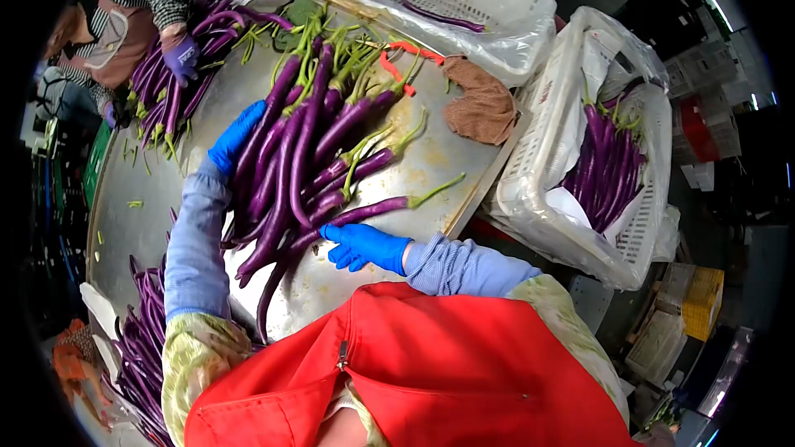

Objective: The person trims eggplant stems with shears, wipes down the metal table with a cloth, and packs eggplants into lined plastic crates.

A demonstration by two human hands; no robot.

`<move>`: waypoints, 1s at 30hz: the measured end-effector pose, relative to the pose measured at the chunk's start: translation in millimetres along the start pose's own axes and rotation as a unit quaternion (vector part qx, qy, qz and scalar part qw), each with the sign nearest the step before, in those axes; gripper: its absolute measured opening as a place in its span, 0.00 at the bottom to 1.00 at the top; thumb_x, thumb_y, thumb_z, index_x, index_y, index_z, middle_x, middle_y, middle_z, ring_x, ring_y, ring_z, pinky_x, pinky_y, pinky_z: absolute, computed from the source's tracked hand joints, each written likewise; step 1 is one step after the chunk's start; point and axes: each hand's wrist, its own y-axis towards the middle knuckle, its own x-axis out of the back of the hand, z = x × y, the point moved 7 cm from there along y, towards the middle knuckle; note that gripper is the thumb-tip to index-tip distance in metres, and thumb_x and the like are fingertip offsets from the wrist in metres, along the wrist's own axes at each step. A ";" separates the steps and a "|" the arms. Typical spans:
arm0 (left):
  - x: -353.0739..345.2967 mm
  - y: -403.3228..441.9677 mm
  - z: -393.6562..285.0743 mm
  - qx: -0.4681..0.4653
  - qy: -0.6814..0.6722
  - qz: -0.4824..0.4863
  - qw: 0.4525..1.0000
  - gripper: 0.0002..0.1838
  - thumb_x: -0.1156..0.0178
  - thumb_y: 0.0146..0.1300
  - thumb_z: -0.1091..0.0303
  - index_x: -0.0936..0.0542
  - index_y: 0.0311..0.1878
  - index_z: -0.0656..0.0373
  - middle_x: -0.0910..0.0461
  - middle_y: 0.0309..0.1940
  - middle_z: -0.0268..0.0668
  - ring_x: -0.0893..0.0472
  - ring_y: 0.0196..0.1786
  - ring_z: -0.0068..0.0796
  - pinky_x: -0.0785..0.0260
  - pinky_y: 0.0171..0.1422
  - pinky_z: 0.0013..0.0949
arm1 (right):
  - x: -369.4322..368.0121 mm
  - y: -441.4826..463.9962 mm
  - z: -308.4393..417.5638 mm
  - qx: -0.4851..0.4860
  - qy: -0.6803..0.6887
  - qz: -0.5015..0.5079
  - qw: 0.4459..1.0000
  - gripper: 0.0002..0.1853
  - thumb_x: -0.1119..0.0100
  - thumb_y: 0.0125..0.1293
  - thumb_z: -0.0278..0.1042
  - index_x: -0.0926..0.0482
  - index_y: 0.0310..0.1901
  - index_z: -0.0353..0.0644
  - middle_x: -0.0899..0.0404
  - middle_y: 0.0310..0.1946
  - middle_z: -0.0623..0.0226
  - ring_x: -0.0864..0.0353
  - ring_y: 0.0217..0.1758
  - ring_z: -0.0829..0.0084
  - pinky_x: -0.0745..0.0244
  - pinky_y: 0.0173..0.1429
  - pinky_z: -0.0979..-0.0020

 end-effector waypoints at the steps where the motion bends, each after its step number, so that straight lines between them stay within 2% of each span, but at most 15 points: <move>1: 9.1 6.5 6.6 -0.005 0.039 -0.030 0.999 0.28 0.49 0.71 0.49 0.32 0.68 0.54 0.26 0.60 0.35 0.25 0.58 0.27 0.33 0.65 0.32 | 5.4 5.8 -7.5 0.000 0.019 0.011 1.000 0.40 0.53 0.64 0.71 0.23 0.53 0.34 0.17 0.44 0.53 0.16 0.44 0.65 0.21 0.49 0.67; 3: 9.5 3.0 2.7 -0.047 0.108 -0.092 0.989 0.27 0.47 0.70 0.49 0.29 0.66 0.56 0.24 0.57 0.35 0.25 0.56 0.24 0.33 0.62 0.29 | 11.1 9.8 -15.4 -0.034 0.054 0.035 0.997 0.35 0.48 0.63 0.68 0.20 0.47 0.36 0.16 0.39 0.57 0.16 0.38 0.67 0.22 0.42 0.70; 6: 71.8 16.4 21.1 -0.045 0.155 -0.165 0.973 0.35 0.44 0.68 0.46 0.37 0.71 0.58 0.31 0.66 0.38 0.30 0.64 0.26 0.38 0.68 0.29 | 27.3 -10.7 -14.0 -0.062 -0.145 0.027 0.987 0.31 0.46 0.63 0.66 0.19 0.39 0.39 0.17 0.32 0.63 0.20 0.30 0.72 0.25 0.34 0.73; 8: 81.5 12.5 11.9 -0.022 0.207 -0.176 0.962 0.38 0.43 0.67 0.46 0.39 0.71 0.61 0.34 0.68 0.40 0.33 0.67 0.27 0.40 0.69 0.30 | 28.5 -59.7 12.9 -0.039 -0.180 -0.033 0.982 0.24 0.43 0.64 0.61 0.20 0.32 0.43 0.21 0.26 0.69 0.24 0.27 0.78 0.30 0.29 0.77; 10: 98.2 10.9 1.9 -0.022 0.263 -0.215 0.940 0.41 0.41 0.65 0.46 0.40 0.71 0.64 0.35 0.68 0.42 0.33 0.67 0.29 0.40 0.70 0.30 | 46.1 -54.1 -19.2 -0.010 -0.170 -0.012 0.985 0.22 0.44 0.67 0.56 0.18 0.43 0.42 0.21 0.30 0.70 0.25 0.32 0.80 0.29 0.34 0.77; 12: 119.3 9.5 -7.3 -0.046 0.321 -0.285 0.902 0.42 0.39 0.64 0.47 0.40 0.71 0.66 0.32 0.66 0.43 0.31 0.65 0.30 0.40 0.70 0.31 | 60.0 -70.7 -20.3 0.152 -0.252 -0.032 0.955 0.22 0.45 0.69 0.51 0.22 0.54 0.42 0.21 0.34 0.70 0.26 0.36 0.81 0.29 0.40 0.78; 13: 73.5 -9.6 -28.8 -0.076 0.300 -0.328 0.892 0.43 0.36 0.61 0.48 0.39 0.70 0.68 0.29 0.63 0.45 0.28 0.63 0.32 0.39 0.69 0.32 | 66.0 -84.3 -17.3 0.231 -0.291 -0.041 0.928 0.23 0.45 0.70 0.48 0.24 0.60 0.42 0.21 0.36 0.71 0.26 0.38 0.81 0.28 0.42 0.79; 16: 12.2 -17.6 -25.6 -0.134 0.342 -0.275 0.889 0.44 0.33 0.59 0.48 0.39 0.69 0.68 0.23 0.56 0.46 0.23 0.57 0.32 0.32 0.62 0.33 | 93.7 -108.6 -31.4 0.178 -0.211 -0.042 0.960 0.26 0.46 0.71 0.40 0.34 0.68 0.42 0.21 0.41 0.72 0.26 0.42 0.82 0.28 0.50 0.79; 18: -48.5 -21.8 7.0 -0.222 0.528 -0.191 0.797 0.40 0.34 0.59 0.51 0.35 0.67 0.68 0.19 0.46 0.48 0.18 0.48 0.36 0.27 0.50 0.39 | 102.6 -134.4 -25.0 0.184 -0.168 -0.088 0.964 0.25 0.47 0.71 0.36 0.33 0.68 0.42 0.21 0.44 0.73 0.26 0.44 0.82 0.28 0.52 0.79; 20: -113.3 -29.2 8.7 -0.031 0.823 -0.213 0.525 0.37 0.35 0.57 0.54 0.33 0.64 0.69 0.20 0.36 0.47 0.18 0.39 0.44 0.27 0.42 0.46 | 112.9 -154.1 -21.6 0.180 -0.160 -0.107 0.965 0.25 0.46 0.71 0.36 0.33 0.68 0.42 0.21 0.44 0.73 0.26 0.44 0.81 0.28 0.51 0.79; 21: -112.5 -31.2 9.8 -0.088 0.792 -0.243 0.553 0.29 0.38 0.58 0.57 0.28 0.59 0.65 0.21 0.32 0.50 0.20 0.35 0.51 0.29 0.38 0.50 | 115.8 -158.8 -23.9 0.183 -0.093 -0.084 0.975 0.25 0.46 0.71 0.36 0.33 0.68 0.42 0.22 0.45 0.72 0.26 0.45 0.81 0.29 0.51 0.79; 24: -96.3 -36.7 -0.5 -0.133 0.766 -0.267 0.570 0.21 0.40 0.60 0.59 0.26 0.54 0.60 0.21 0.29 0.51 0.20 0.34 0.53 0.29 0.36 0.51 | 120.6 -185.4 -15.7 0.180 -0.096 -0.110 0.973 0.25 0.45 0.71 0.36 0.33 0.67 0.41 0.22 0.46 0.71 0.27 0.46 0.81 0.29 0.52 0.79; 25: -97.7 -49.0 -14.3 -0.159 0.745 -0.314 0.566 0.18 0.40 0.59 0.63 0.22 0.54 0.56 0.19 0.33 0.49 0.19 0.36 0.51 0.27 0.39 0.46 | 125.2 -184.1 -23.7 0.177 -0.050 -0.105 0.977 0.24 0.45 0.70 0.36 0.32 0.66 0.40 0.22 0.46 0.71 0.27 0.46 0.81 0.29 0.52 0.79; 28: -94.6 -71.4 -18.4 -0.173 0.693 -0.303 0.631 0.16 0.40 0.59 0.67 0.20 0.51 0.57 0.20 0.33 0.50 0.19 0.37 0.51 0.26 0.41 0.43 | 135.9 -186.9 -34.8 0.158 -0.009 -0.106 0.982 0.24 0.45 0.70 0.34 0.31 0.65 0.38 0.22 0.48 0.69 0.26 0.49 0.80 0.29 0.54 0.78; 30: -123.9 -87.5 -5.2 -0.224 0.714 -0.259 0.611 0.15 0.39 0.58 0.69 0.21 0.50 0.57 0.20 0.32 0.50 0.21 0.34 0.53 0.30 0.36 0.47 | 150.0 -179.0 -45.7 0.205 -0.089 -0.116 0.968 0.24 0.45 0.70 0.34 0.32 0.66 0.38 0.23 0.49 0.67 0.26 0.50 0.79 0.29 0.55 0.78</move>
